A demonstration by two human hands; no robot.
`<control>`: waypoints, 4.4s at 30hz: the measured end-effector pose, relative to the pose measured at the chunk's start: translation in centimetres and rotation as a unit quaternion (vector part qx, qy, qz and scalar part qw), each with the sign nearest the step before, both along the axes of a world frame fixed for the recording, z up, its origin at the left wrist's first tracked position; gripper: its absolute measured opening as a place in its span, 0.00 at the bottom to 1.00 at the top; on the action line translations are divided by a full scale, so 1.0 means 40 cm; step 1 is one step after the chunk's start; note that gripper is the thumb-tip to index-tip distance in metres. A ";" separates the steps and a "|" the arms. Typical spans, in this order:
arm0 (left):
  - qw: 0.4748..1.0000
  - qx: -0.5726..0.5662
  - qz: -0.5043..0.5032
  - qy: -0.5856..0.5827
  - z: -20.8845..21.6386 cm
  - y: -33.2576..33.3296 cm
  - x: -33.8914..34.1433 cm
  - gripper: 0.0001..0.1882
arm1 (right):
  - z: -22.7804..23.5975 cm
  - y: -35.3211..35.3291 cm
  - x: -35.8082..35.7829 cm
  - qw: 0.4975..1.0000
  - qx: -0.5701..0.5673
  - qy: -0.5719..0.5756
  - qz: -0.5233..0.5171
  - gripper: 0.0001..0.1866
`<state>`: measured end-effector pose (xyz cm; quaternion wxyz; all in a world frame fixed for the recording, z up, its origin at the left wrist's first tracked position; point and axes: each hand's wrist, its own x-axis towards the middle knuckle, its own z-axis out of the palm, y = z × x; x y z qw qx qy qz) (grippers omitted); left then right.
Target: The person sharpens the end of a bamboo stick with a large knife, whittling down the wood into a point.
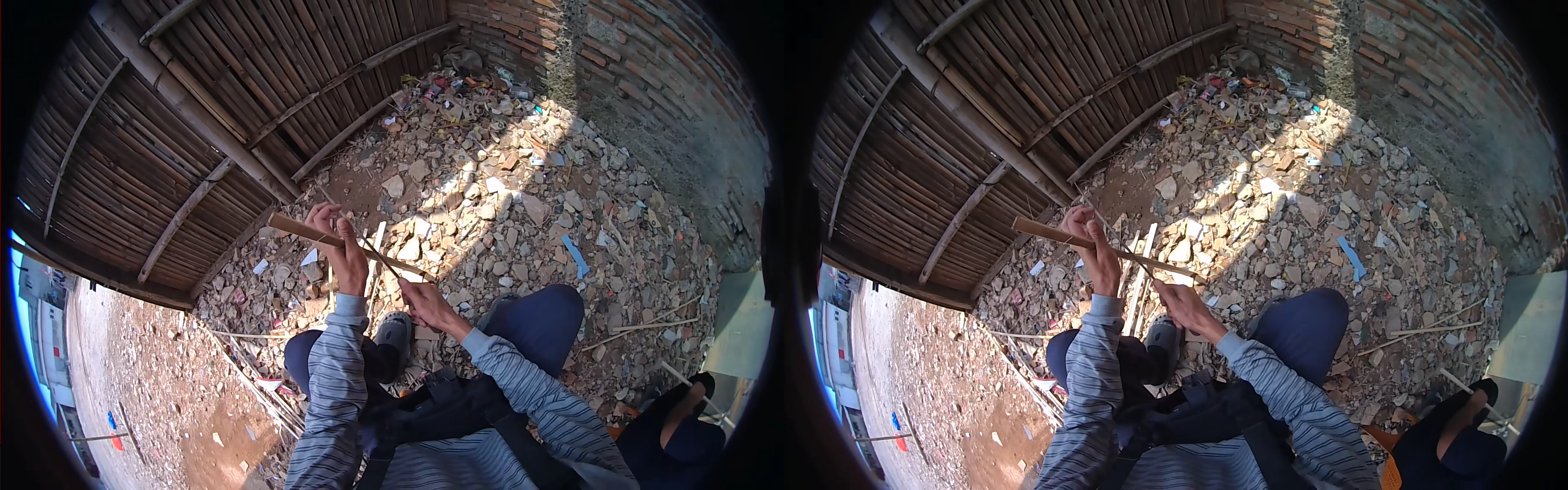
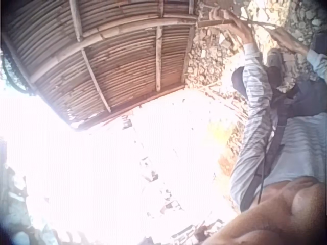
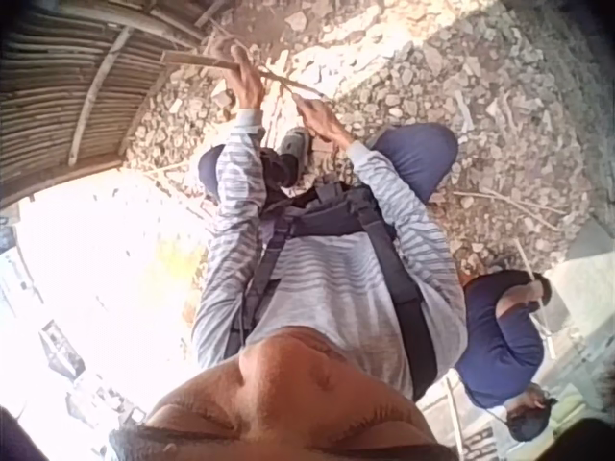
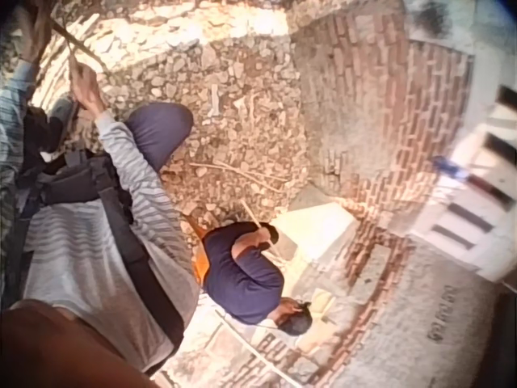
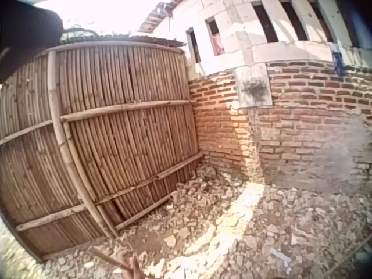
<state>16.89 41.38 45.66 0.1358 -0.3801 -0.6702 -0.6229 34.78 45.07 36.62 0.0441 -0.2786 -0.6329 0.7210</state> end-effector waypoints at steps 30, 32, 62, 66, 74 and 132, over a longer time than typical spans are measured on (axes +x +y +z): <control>0.998 -0.036 0.026 0.043 0.033 -0.008 0.017 0.33 | -0.017 -0.012 -0.031 0.998 0.055 0.002 -0.041 0.37; 0.999 -0.021 0.012 0.026 0.033 -0.006 0.023 0.33 | -0.017 -0.011 -0.029 0.998 0.048 0.014 -0.039 0.36; 0.999 -0.014 0.011 0.031 0.031 0.021 0.014 0.37 | 0.012 0.000 -0.037 0.992 -0.119 0.026 -0.045 0.29; 0.999 -0.012 0.005 0.032 0.032 0.010 0.019 0.36 | 0.009 -0.005 -0.042 0.999 0.008 0.026 -0.029 0.36; 0.999 -0.031 0.008 0.029 0.019 0.004 0.022 0.36 | -0.002 -0.009 -0.034 0.997 0.067 -0.011 -0.045 0.37; 1.000 -0.007 -0.023 -0.019 0.029 0.009 0.030 0.29 | -0.134 0.027 -0.018 0.997 0.009 -0.045 -0.061 0.33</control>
